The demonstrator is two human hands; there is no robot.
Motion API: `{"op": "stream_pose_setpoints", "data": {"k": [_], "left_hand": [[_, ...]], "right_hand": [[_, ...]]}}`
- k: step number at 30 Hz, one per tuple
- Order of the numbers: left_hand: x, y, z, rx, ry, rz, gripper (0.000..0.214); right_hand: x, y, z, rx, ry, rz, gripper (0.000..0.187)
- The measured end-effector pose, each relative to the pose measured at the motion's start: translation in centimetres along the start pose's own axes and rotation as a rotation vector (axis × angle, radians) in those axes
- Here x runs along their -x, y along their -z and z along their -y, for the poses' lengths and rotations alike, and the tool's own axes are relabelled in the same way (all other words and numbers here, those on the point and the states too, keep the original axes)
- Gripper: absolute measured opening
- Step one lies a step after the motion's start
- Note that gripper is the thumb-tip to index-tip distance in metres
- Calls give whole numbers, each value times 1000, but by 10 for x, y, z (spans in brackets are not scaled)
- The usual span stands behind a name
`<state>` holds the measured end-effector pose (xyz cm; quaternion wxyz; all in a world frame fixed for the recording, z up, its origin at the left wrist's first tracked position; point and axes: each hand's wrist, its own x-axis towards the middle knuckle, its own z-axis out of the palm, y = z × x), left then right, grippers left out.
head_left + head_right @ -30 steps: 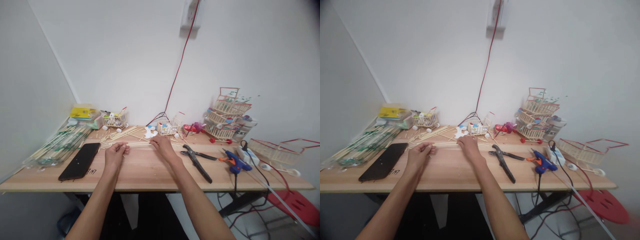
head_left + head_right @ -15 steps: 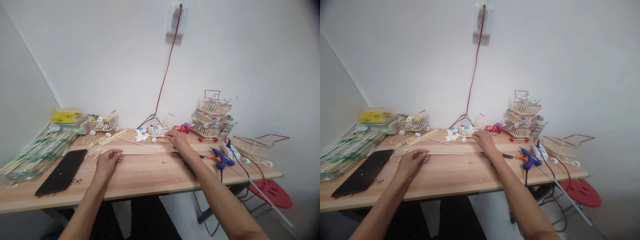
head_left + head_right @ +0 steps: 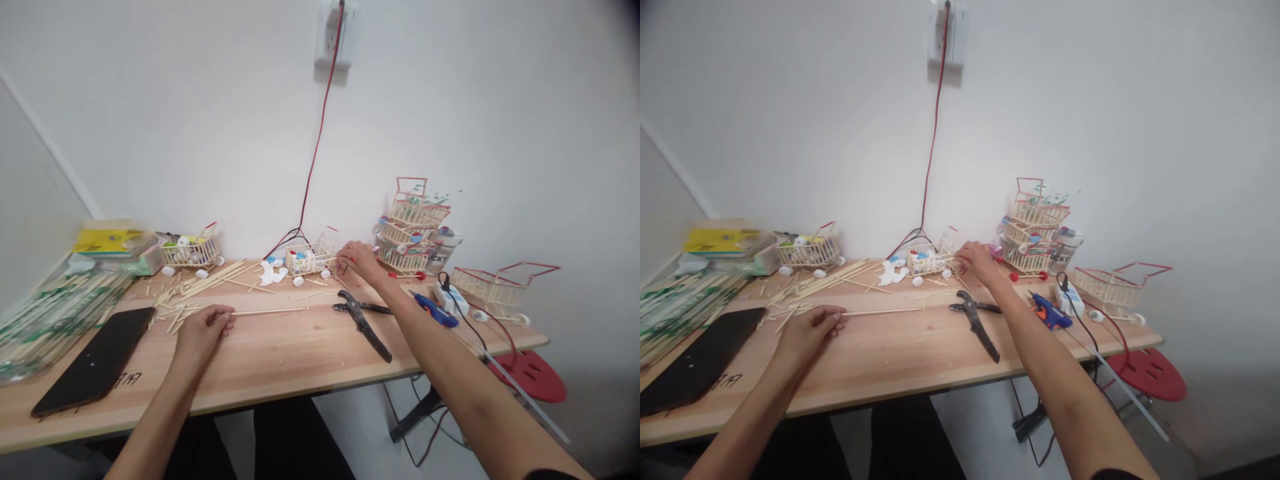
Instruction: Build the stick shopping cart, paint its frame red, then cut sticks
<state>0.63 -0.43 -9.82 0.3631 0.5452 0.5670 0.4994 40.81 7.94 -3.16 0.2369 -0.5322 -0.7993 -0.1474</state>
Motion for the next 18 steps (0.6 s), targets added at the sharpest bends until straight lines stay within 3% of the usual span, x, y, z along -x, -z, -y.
{"op": "stream_pose_setpoints", "data": {"k": [6,11,18], "left_hand": [[1,4,-4,-370,-72,-13,42],[1,4,-4,-444,-99,-25,38],[1,-1,-7,-449,-245,-134,37]], "right_hand": [[-10,-7,-6,40,-23,-6,18],[-8,-10,-5,42,-26,-2,18],[3,2,22,10,27,-14,20]]}}
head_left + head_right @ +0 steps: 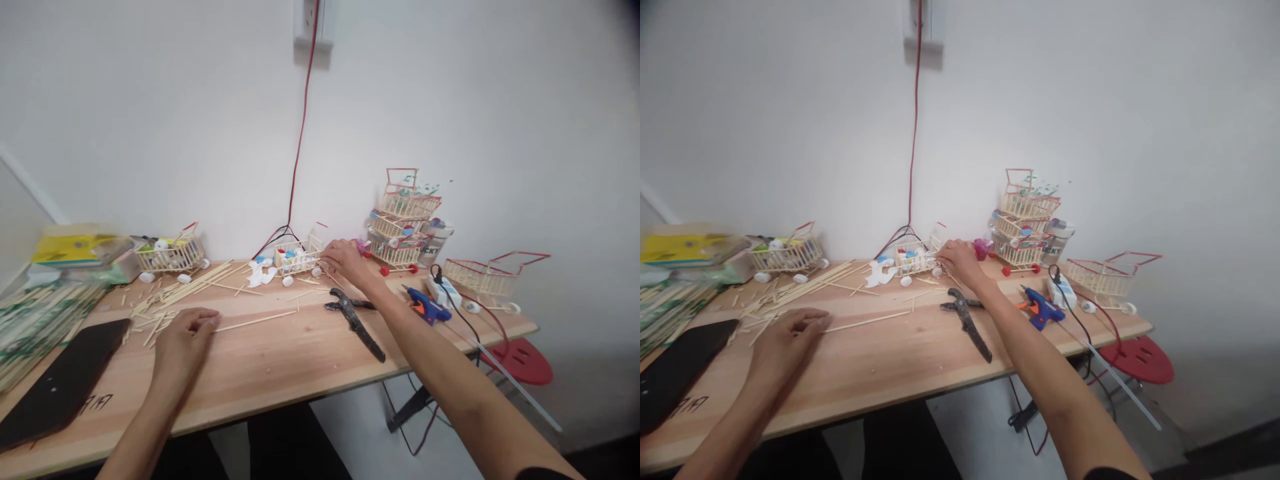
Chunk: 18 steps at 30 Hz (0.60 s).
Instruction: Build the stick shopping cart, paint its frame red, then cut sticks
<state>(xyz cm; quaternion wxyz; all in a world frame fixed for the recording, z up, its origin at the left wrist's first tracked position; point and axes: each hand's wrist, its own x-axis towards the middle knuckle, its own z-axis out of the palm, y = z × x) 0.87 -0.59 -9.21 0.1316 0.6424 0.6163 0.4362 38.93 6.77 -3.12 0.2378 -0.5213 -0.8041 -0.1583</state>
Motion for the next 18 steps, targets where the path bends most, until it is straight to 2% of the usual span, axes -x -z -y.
{"op": "stream_pose_setpoints", "data": {"k": [3,7,10,13,18], "left_hand": [[-8,-5,-12,18,-63,-3,39],[-23,-19,-39,86,-156,72,42],[-33,-35,-59,191,-125,146,44],[-38,-48,-71,325,-55,229,35],[-47,-61,-81,383,-59,243,30]], "right_hand": [[-1,4,11,-8,33,-6,21],[0,5,22,-49,78,-18,19],[6,4,28,-122,131,-32,19],[13,3,28,-186,137,-63,19],[19,3,14,-261,74,-70,18]]}}
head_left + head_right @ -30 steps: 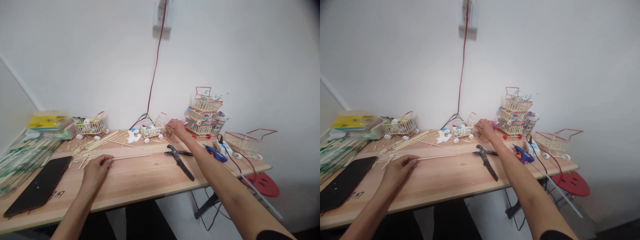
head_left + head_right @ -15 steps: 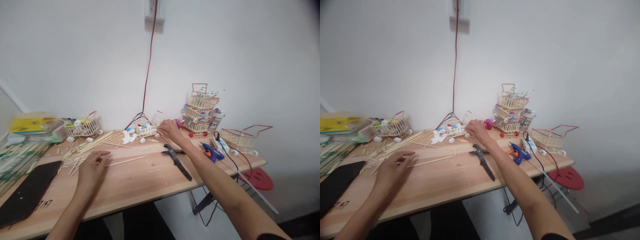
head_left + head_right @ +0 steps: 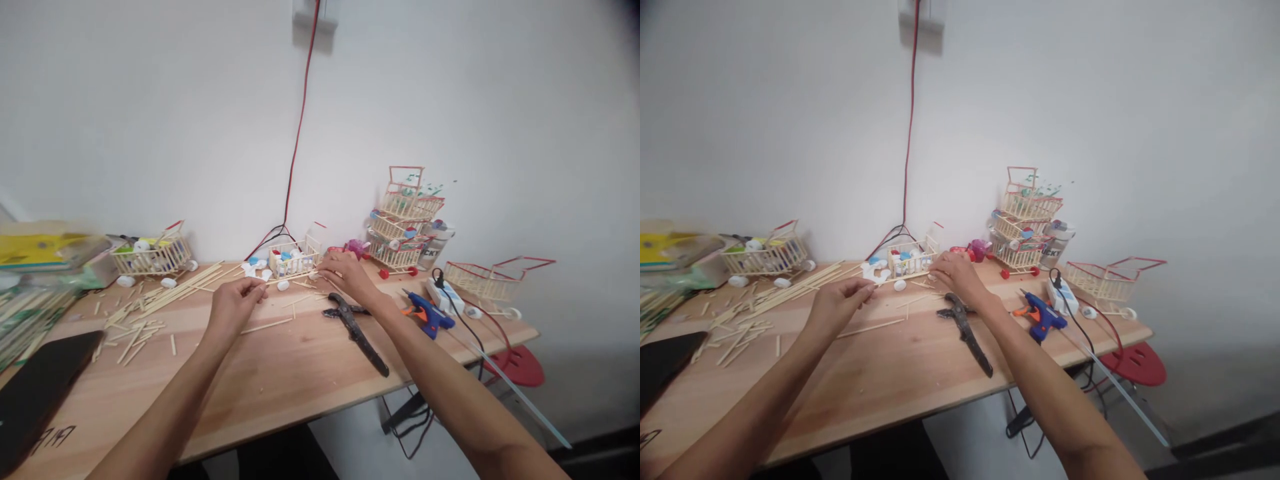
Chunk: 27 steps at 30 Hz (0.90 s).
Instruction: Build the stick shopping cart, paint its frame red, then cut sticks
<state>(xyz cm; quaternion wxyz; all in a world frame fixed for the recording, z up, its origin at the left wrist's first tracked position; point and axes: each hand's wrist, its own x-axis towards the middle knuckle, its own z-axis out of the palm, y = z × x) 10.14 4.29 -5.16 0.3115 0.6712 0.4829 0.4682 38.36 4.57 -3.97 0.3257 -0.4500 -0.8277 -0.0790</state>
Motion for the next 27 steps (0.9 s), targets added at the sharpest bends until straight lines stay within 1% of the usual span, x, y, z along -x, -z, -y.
{"op": "stream_pose_setpoints", "data": {"k": [6,9,12,15,21,27], "left_hand": [[-28,-20,-2,-49,12,12,25],[-43,-30,-1,-98,6,-15,24],[-53,-37,0,-137,-3,-69,24],[-55,-41,1,-169,-9,-106,22],[-52,-46,7,-219,-42,-115,26],[-54,-49,10,-231,-34,-111,26]], "right_hand": [[-4,6,-27,-127,-151,-16,16],[-11,3,-41,-78,-197,-16,16],[-19,-2,-53,-14,-198,20,17],[-25,-6,-62,28,-171,58,16],[-28,-14,-81,106,-136,113,17],[-31,-19,-86,140,-140,117,18]]}}
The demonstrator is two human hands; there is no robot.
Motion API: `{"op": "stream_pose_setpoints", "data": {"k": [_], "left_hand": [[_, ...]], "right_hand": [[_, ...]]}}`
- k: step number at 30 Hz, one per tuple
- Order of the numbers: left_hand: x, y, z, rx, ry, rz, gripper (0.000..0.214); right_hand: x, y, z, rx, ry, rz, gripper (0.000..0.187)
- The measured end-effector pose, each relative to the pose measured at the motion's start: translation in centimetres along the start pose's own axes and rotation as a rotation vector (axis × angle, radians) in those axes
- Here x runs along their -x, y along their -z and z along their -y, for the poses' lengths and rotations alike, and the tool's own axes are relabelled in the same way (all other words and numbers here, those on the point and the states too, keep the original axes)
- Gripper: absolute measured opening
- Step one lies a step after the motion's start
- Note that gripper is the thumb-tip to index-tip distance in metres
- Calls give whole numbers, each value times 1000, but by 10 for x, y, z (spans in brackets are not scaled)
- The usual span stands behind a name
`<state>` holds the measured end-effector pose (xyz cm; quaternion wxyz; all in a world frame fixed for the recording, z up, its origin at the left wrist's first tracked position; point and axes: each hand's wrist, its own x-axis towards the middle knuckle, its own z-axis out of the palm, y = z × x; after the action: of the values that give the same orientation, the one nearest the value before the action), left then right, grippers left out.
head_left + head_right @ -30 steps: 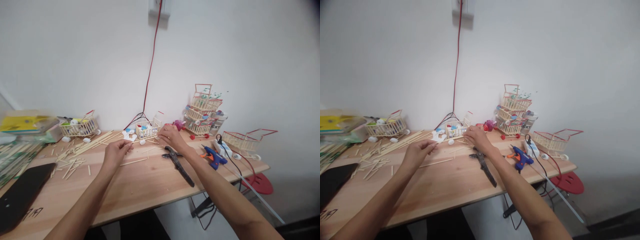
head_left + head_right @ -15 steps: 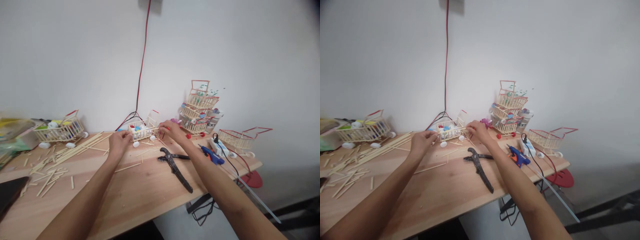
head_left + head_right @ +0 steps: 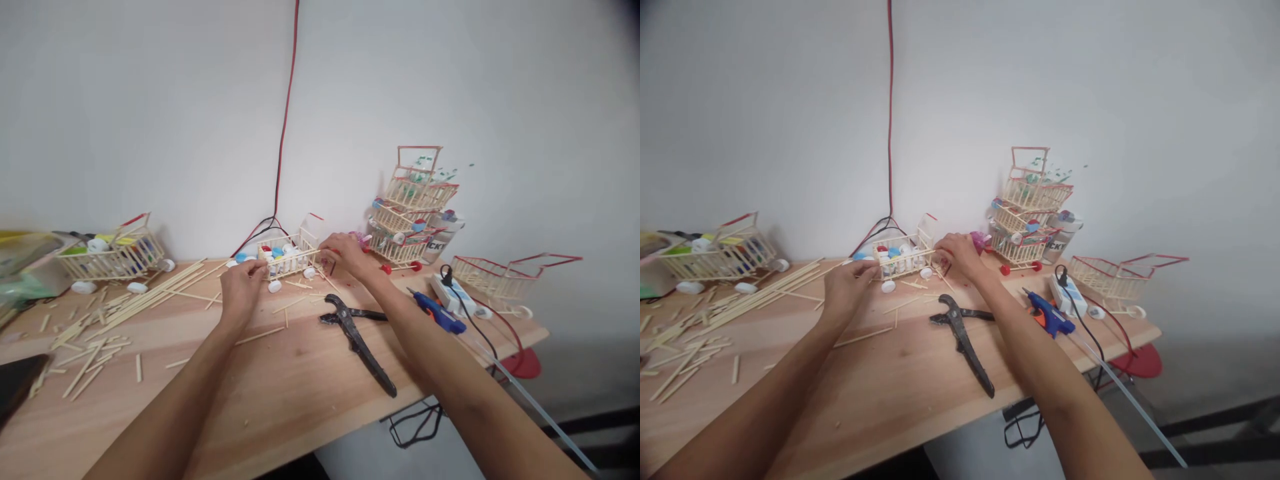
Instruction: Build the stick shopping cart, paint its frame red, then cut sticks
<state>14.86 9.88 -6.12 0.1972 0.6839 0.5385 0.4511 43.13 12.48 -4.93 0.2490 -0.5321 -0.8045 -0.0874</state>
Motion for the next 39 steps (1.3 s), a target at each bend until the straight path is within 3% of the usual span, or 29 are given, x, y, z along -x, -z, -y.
{"op": "stream_pose_setpoints", "data": {"k": [16,20,24,27,32,39], "left_hand": [[3,5,-3,-5,7,-28,23],[9,9,-8,-20,-156,-120,26],[21,9,-22,-134,-483,-187,25],[35,11,-31,-275,-614,-81,25],[63,27,-25,-407,-585,-6,22],[84,66,13,-476,-519,22,26]], "right_hand": [[7,13,12,45,28,24,19],[15,20,23,23,74,23,20],[23,29,55,43,115,1,21],[30,34,86,13,147,-37,21],[43,29,137,-78,167,-41,20],[43,-10,196,-206,121,-9,14]]}}
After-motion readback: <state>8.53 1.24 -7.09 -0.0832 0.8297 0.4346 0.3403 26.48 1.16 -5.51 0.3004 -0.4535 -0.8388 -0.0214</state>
